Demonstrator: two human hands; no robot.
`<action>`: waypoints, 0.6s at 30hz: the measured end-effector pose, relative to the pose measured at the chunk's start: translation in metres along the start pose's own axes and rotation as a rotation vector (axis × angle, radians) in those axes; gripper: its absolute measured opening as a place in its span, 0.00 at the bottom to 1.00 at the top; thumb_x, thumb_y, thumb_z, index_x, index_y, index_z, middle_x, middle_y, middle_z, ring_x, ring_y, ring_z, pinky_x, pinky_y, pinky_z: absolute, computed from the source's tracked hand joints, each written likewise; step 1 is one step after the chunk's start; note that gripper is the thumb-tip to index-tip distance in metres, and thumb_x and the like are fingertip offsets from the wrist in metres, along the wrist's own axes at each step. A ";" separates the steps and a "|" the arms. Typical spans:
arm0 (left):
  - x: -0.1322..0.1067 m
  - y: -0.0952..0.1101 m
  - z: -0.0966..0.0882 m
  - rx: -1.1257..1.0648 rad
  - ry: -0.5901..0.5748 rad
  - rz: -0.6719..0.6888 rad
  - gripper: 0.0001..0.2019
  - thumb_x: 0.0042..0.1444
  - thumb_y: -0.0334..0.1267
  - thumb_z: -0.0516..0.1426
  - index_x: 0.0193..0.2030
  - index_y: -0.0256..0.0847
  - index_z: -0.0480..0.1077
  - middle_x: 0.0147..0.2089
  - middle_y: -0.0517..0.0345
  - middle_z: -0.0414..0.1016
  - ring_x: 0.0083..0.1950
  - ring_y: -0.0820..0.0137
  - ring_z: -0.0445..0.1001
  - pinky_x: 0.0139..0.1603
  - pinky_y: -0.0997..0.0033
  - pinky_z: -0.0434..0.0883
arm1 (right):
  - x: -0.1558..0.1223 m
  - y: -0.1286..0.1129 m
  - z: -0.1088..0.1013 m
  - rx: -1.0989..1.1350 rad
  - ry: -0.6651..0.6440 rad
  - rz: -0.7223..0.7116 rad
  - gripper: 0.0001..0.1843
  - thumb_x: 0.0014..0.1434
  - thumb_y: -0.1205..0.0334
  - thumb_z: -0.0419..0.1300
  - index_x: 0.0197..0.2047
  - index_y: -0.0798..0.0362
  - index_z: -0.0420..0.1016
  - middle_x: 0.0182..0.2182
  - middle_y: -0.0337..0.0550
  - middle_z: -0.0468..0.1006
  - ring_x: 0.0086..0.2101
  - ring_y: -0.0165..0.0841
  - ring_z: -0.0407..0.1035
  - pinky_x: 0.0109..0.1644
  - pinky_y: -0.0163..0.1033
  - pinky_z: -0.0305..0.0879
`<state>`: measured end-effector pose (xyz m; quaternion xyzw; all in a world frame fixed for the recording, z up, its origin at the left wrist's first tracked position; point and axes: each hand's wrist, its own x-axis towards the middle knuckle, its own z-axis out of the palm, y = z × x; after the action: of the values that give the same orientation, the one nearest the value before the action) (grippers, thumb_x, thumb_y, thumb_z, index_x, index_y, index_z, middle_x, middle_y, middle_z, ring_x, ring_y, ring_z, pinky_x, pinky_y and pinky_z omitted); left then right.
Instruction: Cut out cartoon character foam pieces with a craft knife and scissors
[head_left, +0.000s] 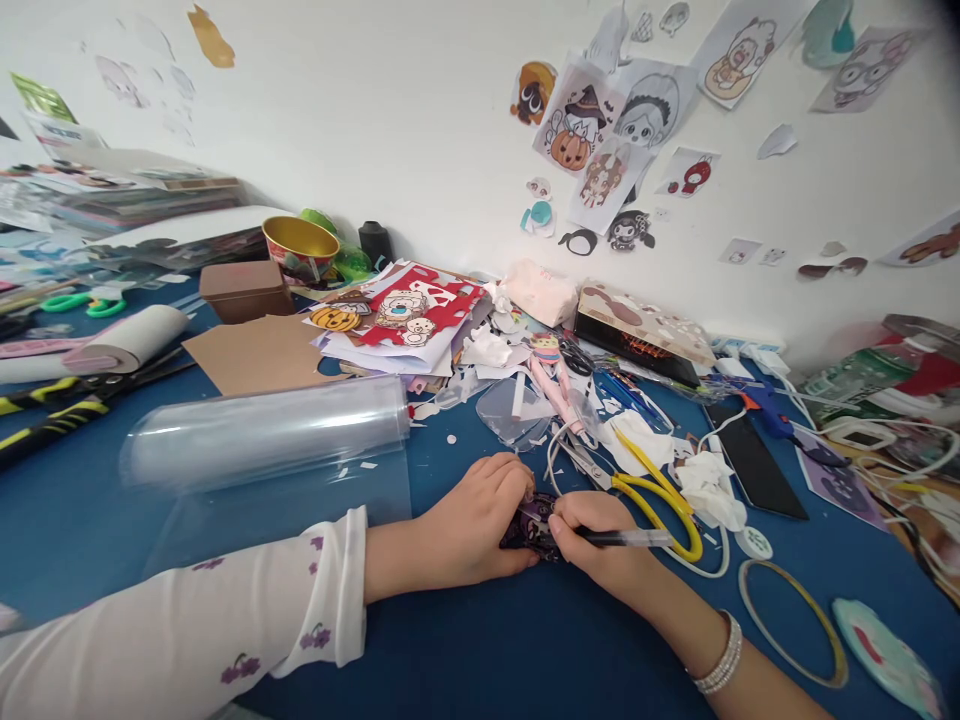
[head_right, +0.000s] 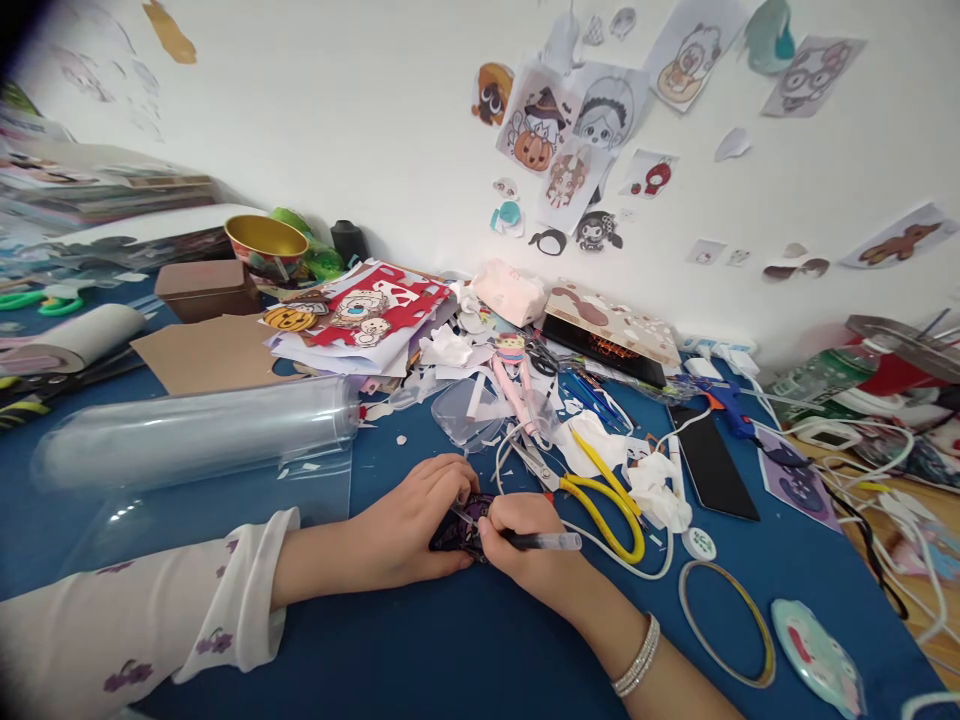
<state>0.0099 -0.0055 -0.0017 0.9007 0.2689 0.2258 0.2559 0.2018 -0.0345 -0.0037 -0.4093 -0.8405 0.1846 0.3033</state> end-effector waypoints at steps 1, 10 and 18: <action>0.000 0.000 0.000 0.000 -0.001 0.000 0.22 0.45 0.36 0.64 0.38 0.44 0.52 0.47 0.51 0.66 0.52 0.60 0.62 0.53 0.58 0.61 | 0.000 0.000 0.000 0.011 -0.004 -0.006 0.17 0.59 0.67 0.48 0.20 0.50 0.46 0.17 0.32 0.55 0.20 0.25 0.55 0.25 0.34 0.50; -0.001 -0.002 -0.003 -0.003 -0.020 0.008 0.29 0.38 0.41 0.68 0.39 0.43 0.53 0.47 0.51 0.66 0.53 0.59 0.62 0.54 0.57 0.62 | 0.002 -0.002 -0.002 0.046 -0.021 -0.007 0.17 0.58 0.67 0.48 0.20 0.50 0.47 0.17 0.32 0.56 0.20 0.26 0.55 0.25 0.33 0.50; -0.006 0.000 -0.003 0.000 -0.002 0.058 0.21 0.42 0.31 0.60 0.39 0.44 0.52 0.48 0.51 0.64 0.54 0.60 0.61 0.57 0.57 0.61 | -0.001 0.000 0.000 0.076 -0.029 -0.029 0.17 0.58 0.66 0.49 0.20 0.50 0.48 0.17 0.33 0.59 0.20 0.27 0.57 0.26 0.34 0.52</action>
<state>0.0042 -0.0081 -0.0007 0.9083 0.2422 0.2321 0.2497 0.2021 -0.0352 -0.0039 -0.3824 -0.8431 0.2177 0.3092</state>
